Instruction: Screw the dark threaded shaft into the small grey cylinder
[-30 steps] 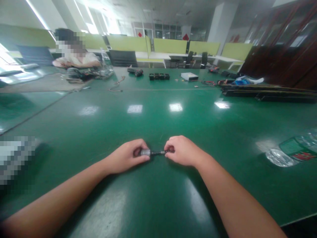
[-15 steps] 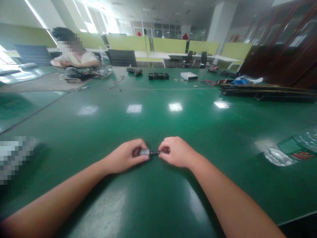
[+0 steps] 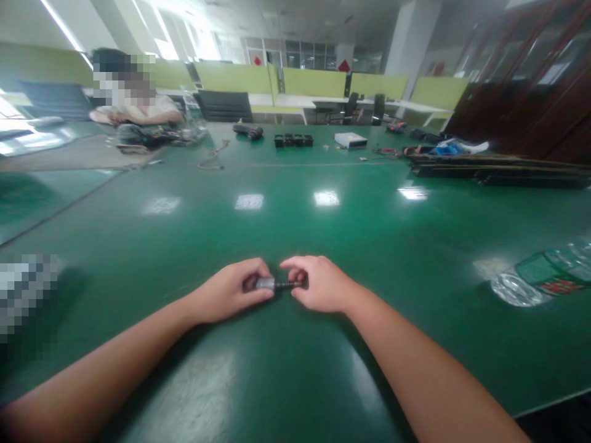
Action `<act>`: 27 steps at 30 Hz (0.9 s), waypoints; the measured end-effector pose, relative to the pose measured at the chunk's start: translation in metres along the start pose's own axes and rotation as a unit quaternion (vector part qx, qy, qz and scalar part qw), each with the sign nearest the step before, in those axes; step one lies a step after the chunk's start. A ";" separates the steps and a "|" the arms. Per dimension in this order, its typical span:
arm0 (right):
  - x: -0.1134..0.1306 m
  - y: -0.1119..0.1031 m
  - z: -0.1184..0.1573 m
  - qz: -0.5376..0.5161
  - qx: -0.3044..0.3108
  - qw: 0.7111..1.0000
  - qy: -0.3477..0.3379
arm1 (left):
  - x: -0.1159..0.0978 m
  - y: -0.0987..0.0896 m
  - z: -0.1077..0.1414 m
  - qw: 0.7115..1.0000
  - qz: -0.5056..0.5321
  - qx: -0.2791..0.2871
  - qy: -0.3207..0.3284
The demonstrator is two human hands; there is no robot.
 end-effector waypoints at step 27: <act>0.012 0.004 -0.002 0.113 -0.034 0.992 -0.045 | -0.004 0.000 -0.002 1.000 -0.015 -0.004 -0.004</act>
Point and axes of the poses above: each hand's wrist, its own z-axis away from the middle knuckle, its own y-axis out of the palm, x = y × z, the point moved 2 cm from there along -z, towards the middle knuckle, and after that the axes turned 15 degrees about y, right-handed, at the moved point
